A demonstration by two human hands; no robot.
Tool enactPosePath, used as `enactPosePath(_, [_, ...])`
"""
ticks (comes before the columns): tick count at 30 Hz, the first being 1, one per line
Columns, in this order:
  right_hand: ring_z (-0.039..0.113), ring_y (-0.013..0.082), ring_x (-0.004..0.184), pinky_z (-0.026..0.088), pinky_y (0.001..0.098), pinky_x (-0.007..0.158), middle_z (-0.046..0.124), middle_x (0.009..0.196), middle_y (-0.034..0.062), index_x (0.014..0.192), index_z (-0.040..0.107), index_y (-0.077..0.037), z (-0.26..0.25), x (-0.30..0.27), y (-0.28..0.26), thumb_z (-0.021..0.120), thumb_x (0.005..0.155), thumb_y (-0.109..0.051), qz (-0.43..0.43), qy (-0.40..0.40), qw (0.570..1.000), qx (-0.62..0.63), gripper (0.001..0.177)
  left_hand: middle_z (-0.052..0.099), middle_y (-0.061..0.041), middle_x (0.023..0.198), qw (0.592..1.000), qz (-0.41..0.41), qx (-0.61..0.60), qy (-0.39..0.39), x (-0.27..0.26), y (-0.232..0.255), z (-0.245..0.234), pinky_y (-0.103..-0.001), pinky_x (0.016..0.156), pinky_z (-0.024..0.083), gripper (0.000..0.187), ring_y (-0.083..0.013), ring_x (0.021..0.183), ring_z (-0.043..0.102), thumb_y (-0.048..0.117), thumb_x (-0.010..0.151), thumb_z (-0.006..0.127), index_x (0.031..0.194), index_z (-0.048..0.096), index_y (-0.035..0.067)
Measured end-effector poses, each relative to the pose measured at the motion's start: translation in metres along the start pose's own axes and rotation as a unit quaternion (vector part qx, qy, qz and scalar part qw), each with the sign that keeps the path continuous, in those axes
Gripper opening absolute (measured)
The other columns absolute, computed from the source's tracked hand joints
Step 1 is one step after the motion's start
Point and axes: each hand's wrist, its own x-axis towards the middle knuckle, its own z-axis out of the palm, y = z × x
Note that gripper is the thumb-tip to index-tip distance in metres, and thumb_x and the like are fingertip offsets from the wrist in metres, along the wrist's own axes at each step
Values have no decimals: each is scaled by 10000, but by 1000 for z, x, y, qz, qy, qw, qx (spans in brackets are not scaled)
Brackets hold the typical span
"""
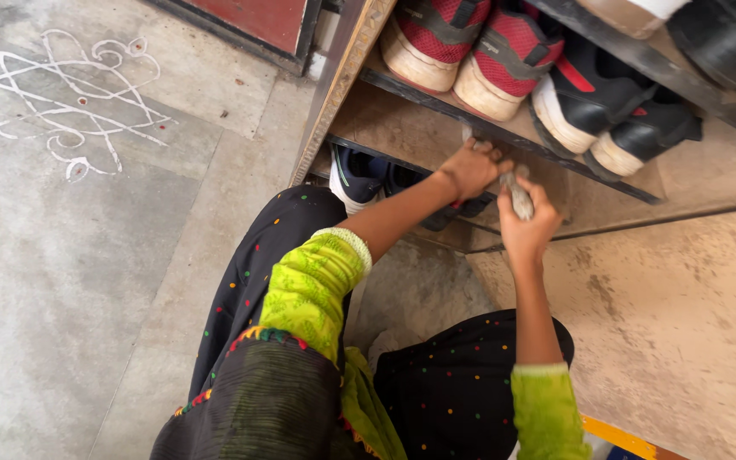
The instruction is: The person sits on the floor and cleans a pair of black sneakers using a cloth and a brush. They wipe the exterior and interior of the shoes, then brush the inside of the shoe rack before placing the shoes back on the shelf.
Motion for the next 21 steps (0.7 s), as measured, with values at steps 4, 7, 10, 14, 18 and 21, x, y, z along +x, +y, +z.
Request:
enactPosePath(4, [690,135,719,513,280,636,751,831,147,1096,764,21,-53,-31,-38,805,898,-107,29,-28,999,-34,239,674,-121,1237,993,82,84,-3,-23,42,-26,-516,1041,395,408,-293,1218,585,257,878,663,1261,587,140])
enactPosePath(7, [675,125,701,484,269,587,756,866,138,1116,772,1,-97,-41,-64,784,885,-84,91,-60,994,-16,246,709,-82,1177,985,136,98,29,-38,79,-43,-464,1013,418,344,-245,1169,627,231,888,646,1216,615,133])
enactPosePath(10, [665,137,742,502,270,636,761,913,146,1151,773,0,-124,-54,-84,772,899,-46,96,-50,994,-12,256,721,-43,1131,980,154,103,72,-52,99,-62,-419,966,436,254,-224,1105,651,215,941,635,1178,636,126])
enactPosePath(14, [740,153,921,578,265,779,769,1063,140,1237,739,-5,-109,-56,-83,763,919,-29,-8,-21,1000,19,320,726,-20,1072,974,142,137,113,-48,87,-81,-382,928,437,242,-182,1069,655,239,892,627,1122,654,169])
enactPosePath(18, [738,178,927,581,291,807,772,1063,160,1207,739,13,-48,-33,-58,773,901,-30,-42,-14,996,77,311,730,-30,1069,972,101,143,156,-51,31,-75,-393,914,443,353,-211,1053,658,202,879,616,1229,662,205])
enactPosePath(21, [756,192,922,587,329,834,780,1029,170,1198,736,12,8,-18,-47,787,904,-49,-70,-17,994,79,305,725,-52,1138,982,12,177,66,-43,-15,-59,-411,954,453,315,-235,1125,651,197,948,582,1254,655,194])
